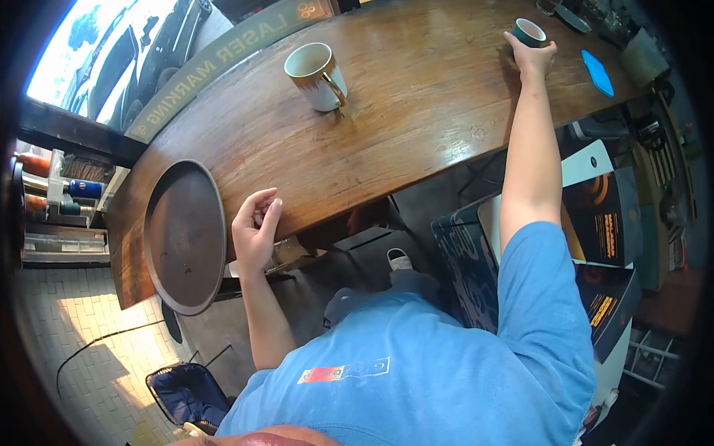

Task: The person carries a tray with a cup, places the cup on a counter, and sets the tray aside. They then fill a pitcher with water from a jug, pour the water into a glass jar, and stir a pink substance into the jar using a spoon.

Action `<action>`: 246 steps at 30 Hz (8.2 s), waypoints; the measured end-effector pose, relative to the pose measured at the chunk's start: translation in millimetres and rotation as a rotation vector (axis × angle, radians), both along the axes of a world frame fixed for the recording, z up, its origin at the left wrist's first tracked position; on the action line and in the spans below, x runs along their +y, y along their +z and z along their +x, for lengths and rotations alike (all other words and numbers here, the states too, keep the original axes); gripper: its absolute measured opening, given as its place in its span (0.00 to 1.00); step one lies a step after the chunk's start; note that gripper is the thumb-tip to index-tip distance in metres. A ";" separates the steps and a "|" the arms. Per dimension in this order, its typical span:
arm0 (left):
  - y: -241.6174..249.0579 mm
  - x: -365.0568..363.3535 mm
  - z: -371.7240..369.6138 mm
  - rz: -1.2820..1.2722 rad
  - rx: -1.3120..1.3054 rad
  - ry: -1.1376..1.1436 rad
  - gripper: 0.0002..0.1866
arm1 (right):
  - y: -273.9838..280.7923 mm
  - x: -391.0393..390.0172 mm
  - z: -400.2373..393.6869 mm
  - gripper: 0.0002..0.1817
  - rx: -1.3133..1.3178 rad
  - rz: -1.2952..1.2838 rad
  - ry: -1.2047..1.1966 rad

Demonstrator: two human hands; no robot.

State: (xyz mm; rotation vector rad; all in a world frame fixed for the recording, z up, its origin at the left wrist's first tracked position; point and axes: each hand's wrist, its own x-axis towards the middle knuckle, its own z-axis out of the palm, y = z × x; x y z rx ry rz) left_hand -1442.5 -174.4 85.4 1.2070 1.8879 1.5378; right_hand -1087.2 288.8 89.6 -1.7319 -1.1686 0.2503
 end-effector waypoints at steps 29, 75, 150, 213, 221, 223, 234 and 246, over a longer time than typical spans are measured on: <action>22.4 -244.3 27.2 0.336 -0.271 0.320 0.09 | 123.3 -364.4 -188.7 0.38 0.276 0.310 1.692; -113.5 -720.0 -150.6 0.033 -0.702 1.408 0.08 | -455.3 -893.1 -695.4 0.32 0.337 -0.943 1.487; 31.8 -289.9 -212.1 -0.151 0.333 0.015 0.31 | 38.4 -407.5 -448.1 0.41 -0.207 0.088 1.132; -70.7 -1043.7 34.0 0.426 -0.357 2.212 0.09 | -46.9 -1423.2 -651.1 0.08 0.133 -0.386 3.060; -40.0 -1197.5 -17.6 0.356 -0.381 2.231 0.08 | -58.5 -1624.1 -702.8 0.12 0.034 -0.477 3.155; -30.3 -1229.4 -22.6 0.324 -0.259 2.306 0.08 | -60.3 -1669.7 -707.4 0.13 -0.014 -0.430 3.231; -64.1 -1444.8 3.2 0.383 -0.421 2.205 0.09 | -129.3 -1903.2 -691.7 0.28 -0.360 -0.905 3.126; -34.3 -1704.0 18.9 0.448 -0.320 2.198 0.05 | -210.6 -2005.5 -690.2 0.33 -0.772 -0.839 2.726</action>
